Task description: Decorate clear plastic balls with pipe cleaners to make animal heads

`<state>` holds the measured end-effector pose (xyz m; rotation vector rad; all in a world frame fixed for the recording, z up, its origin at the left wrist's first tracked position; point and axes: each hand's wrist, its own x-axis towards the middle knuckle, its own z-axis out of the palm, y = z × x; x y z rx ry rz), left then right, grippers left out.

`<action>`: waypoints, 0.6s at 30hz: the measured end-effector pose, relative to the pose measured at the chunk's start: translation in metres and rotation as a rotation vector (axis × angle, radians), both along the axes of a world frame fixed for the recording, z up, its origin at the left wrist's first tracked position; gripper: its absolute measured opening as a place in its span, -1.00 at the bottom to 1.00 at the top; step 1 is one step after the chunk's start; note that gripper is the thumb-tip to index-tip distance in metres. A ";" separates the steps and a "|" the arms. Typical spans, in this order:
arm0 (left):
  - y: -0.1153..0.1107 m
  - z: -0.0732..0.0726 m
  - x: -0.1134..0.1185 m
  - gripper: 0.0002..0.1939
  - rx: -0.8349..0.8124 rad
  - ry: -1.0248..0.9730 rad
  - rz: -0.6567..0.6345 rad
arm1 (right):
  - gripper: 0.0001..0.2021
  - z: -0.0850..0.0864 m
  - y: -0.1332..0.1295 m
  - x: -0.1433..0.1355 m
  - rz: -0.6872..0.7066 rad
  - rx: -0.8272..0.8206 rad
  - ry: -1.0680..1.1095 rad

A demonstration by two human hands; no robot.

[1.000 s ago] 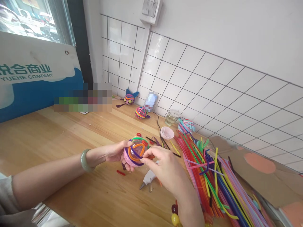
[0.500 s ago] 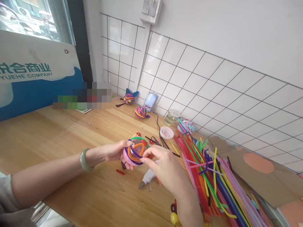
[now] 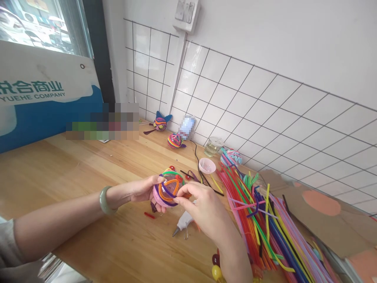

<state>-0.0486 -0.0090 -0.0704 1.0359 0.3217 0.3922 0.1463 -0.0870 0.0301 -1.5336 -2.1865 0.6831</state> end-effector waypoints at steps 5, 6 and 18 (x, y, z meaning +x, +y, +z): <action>0.000 -0.001 0.000 -0.33 0.007 0.014 0.002 | -0.85 0.001 -0.001 0.000 -0.006 -0.009 -0.008; 0.001 -0.002 0.000 -0.33 0.010 0.014 -0.001 | -0.85 0.001 -0.001 0.000 -0.011 -0.011 -0.008; 0.001 -0.002 0.000 -0.30 0.000 0.024 -0.011 | -0.84 0.001 -0.001 -0.001 -0.010 -0.012 -0.007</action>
